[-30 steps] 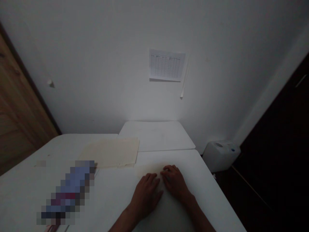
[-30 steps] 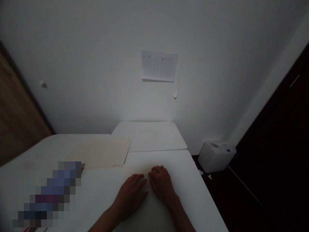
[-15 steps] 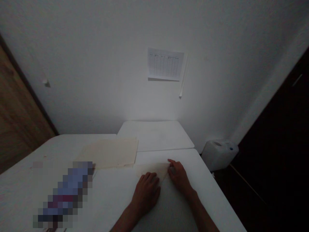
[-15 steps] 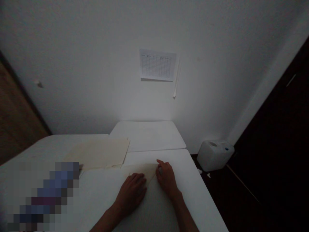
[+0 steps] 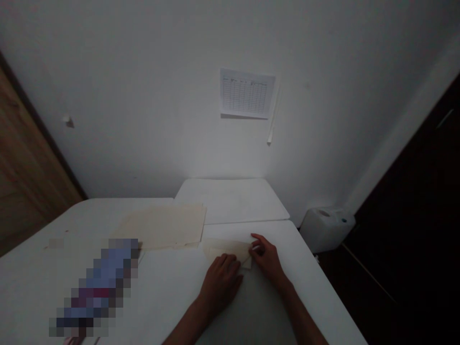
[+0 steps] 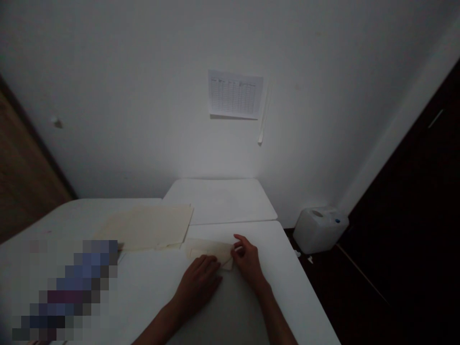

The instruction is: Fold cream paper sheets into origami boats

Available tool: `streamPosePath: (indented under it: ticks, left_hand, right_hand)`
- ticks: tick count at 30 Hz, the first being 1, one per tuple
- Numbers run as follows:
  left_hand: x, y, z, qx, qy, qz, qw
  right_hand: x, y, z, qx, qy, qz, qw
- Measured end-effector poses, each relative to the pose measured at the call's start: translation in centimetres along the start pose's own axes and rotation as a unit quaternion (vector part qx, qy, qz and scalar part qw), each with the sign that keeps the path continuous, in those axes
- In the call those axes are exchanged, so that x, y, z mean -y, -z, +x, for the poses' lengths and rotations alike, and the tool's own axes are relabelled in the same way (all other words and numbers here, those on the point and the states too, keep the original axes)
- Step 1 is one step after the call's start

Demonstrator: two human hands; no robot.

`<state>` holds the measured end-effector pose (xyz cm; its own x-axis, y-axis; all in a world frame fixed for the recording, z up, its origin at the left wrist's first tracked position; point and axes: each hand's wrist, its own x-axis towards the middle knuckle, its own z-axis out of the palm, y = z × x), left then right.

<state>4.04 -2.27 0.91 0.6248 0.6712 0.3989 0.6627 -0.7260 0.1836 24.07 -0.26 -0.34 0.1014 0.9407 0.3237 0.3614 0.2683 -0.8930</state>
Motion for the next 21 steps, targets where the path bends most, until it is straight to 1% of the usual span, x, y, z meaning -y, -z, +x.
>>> streamPosePath:
  ticks: [4, 9, 15, 18, 21]
  left_hand:
    - [0.0, -0.4, 0.9, 0.011, -0.010, 0.024, 1.000]
    - [-0.2, -0.6, 2.1, 0.025, -0.035, 0.052, 0.998]
    - [0.2, -0.9, 2.4, 0.011, -0.057, 0.043, 0.997]
    - [0.2, -1.1, 2.3, 0.008, -0.053, 0.036, 0.998]
    - [0.2, -1.2, 2.4, 0.014, -0.021, 0.006, 1.000]
  right_hand:
    - [-0.5, 0.0, 0.1, -0.015, -0.016, 0.024, 0.999]
    - [-0.9, 0.0, 0.2, -0.005, -0.024, 0.043, 0.999]
    - [-0.9, 0.1, 0.1, -0.002, -0.031, 0.037, 0.999]
    - [-0.7, 0.1, 0.1, -0.001, -0.027, 0.035, 0.999]
    - [-0.5, 0.1, 0.0, 0.005, -0.021, 0.023, 1.000]
